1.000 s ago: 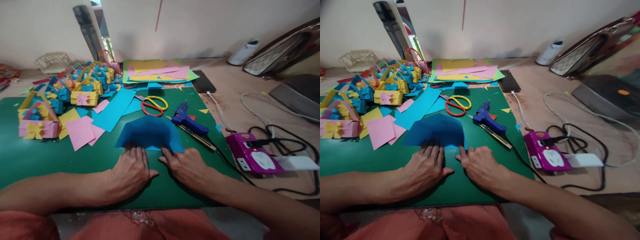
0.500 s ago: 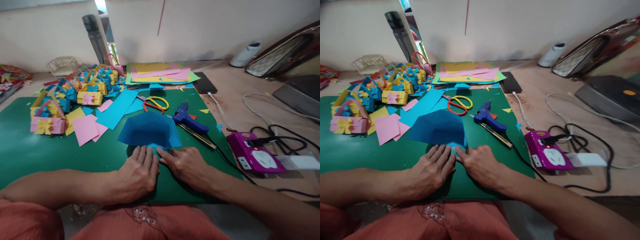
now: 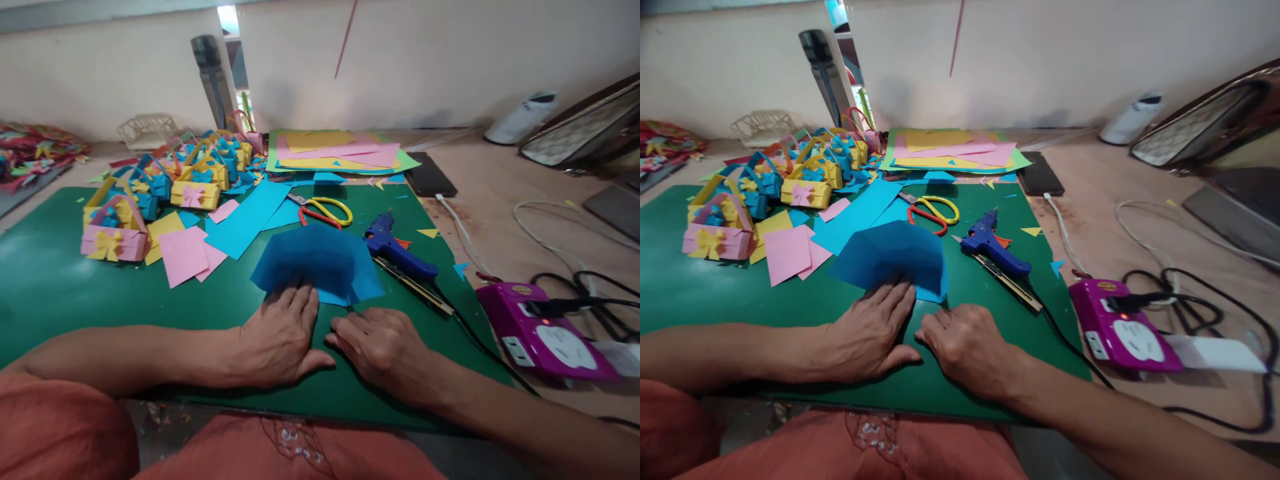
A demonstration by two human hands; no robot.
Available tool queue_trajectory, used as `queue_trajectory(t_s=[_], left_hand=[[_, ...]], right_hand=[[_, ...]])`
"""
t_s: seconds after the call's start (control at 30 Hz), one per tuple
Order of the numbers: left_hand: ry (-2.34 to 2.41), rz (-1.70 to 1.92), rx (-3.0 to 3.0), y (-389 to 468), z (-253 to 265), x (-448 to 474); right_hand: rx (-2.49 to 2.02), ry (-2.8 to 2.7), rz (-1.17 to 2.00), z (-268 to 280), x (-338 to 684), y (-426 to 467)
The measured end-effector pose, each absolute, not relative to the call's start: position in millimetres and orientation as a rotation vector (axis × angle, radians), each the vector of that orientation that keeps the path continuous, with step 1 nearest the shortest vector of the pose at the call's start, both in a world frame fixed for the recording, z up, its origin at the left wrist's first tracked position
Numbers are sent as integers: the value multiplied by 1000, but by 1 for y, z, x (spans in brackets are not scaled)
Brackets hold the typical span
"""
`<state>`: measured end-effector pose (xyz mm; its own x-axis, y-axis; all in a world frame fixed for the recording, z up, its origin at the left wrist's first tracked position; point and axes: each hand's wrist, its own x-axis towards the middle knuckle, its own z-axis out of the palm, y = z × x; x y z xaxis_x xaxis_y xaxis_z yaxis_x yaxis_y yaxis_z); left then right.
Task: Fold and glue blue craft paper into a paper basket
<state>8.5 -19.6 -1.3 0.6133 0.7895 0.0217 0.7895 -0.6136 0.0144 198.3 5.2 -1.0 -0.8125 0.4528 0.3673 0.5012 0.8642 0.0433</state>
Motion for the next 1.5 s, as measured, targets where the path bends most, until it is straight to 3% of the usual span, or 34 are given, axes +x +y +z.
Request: queue_trajectory(t_s=[0.47, 0.67, 0.77, 0.93, 1.13, 1.27, 1.5], left_hand=[[1323, -53, 2737, -17, 5, 8], [1283, 23, 2853, -16, 4, 8], [1252, 79, 2950, -15, 2, 9], [1164, 200, 3046, -13, -1, 14], [1194, 353, 3129, -10, -3, 13], [1374, 690, 3326, -5, 12, -3], [1598, 975, 3292, 2, 45, -27]], right_hand=[[-673, -2659, -245, 0, 197, 5], [-328, -2525, -127, 18, 202, 6], [-202, -2404, -250, 36, 211, 9], [-518, -2366, -685, 56, 216, 22], [-614, -2438, -802, 64, 203, 38], [-747, -2380, -649, 69, 198, 41], [-948, -2172, 87, 58, 182, 36]])
